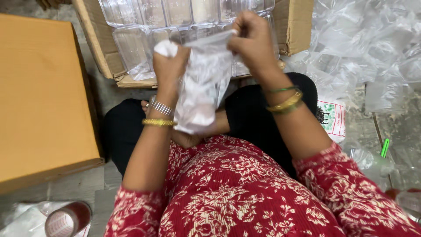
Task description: The person sits on the floor in front of an open carton of clear plastic boxes. They take each box, insert it into a clear plastic bag, fold the bag closed, and place the bagged box back into the carton, repeating this for box after box.
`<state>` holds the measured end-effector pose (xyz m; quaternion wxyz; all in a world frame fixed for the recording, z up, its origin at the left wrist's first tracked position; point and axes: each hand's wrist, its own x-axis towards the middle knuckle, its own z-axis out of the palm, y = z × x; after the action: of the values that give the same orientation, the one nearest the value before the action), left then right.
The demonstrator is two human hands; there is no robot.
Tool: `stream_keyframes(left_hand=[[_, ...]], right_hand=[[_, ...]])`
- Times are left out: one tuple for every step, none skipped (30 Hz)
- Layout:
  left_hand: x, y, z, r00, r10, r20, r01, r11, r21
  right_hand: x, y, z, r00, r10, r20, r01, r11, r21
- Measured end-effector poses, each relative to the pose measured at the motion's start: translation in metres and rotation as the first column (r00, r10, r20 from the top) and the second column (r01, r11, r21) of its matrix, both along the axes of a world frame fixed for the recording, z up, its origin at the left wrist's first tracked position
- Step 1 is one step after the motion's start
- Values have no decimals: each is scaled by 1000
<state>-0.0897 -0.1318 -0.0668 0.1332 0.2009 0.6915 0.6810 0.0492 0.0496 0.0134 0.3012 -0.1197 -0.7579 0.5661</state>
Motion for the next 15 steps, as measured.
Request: stream_keyframes(left_hand=[[-7,12,-2,993,72,-92,-77,996,-50],[-14,20,-4,972,138,-189,-157,984,-90],[-16,24,-6,931,130,-340,-178,978,-113],[-15,26,-10,868,115,-483,-203,970,-135],[-14,27,-13,786,90,-611,-231,960,-156],[-14,26,-16,745,75,-663,-261,947,-186],[-11,24,-20,703,56,-709,-291,932,-215],[-11,23,-24,658,32,-752,-321,916,-241],[-14,25,-27,806,69,-588,-256,936,-240],[-19,26,-30,916,86,-392,-188,955,-230],[-23,26,-31,981,85,-177,-121,971,-204],[-26,23,-32,948,60,-313,-134,966,-220],[-28,19,-34,897,30,-441,-148,960,-236],[-29,12,-40,831,-9,-556,-161,954,-255],[-28,5,-42,750,-54,-659,-172,946,-273]], right_hand=[[-19,2,-10,971,-238,26,208,891,404],[-32,6,-18,966,-260,8,226,854,468],[-46,11,-26,960,-279,-14,243,813,529],[-56,13,-33,955,-295,-36,259,768,585],[-63,14,-41,958,-282,49,194,764,615],[-68,13,-46,953,-271,134,126,758,640],[-71,13,-48,939,-263,220,56,750,659],[-74,13,-47,926,-277,255,55,769,637],[-74,10,-46,912,-290,289,56,787,614],[-73,7,-44,896,-300,326,56,806,589],[-70,4,-40,958,-189,215,64,873,484],[-66,2,-35,993,-85,81,48,926,375],[-63,-1,-30,998,7,-63,10,964,264],[-56,-6,-26,994,26,-110,0,973,233],[-48,-10,-21,987,41,-157,-8,980,200]])
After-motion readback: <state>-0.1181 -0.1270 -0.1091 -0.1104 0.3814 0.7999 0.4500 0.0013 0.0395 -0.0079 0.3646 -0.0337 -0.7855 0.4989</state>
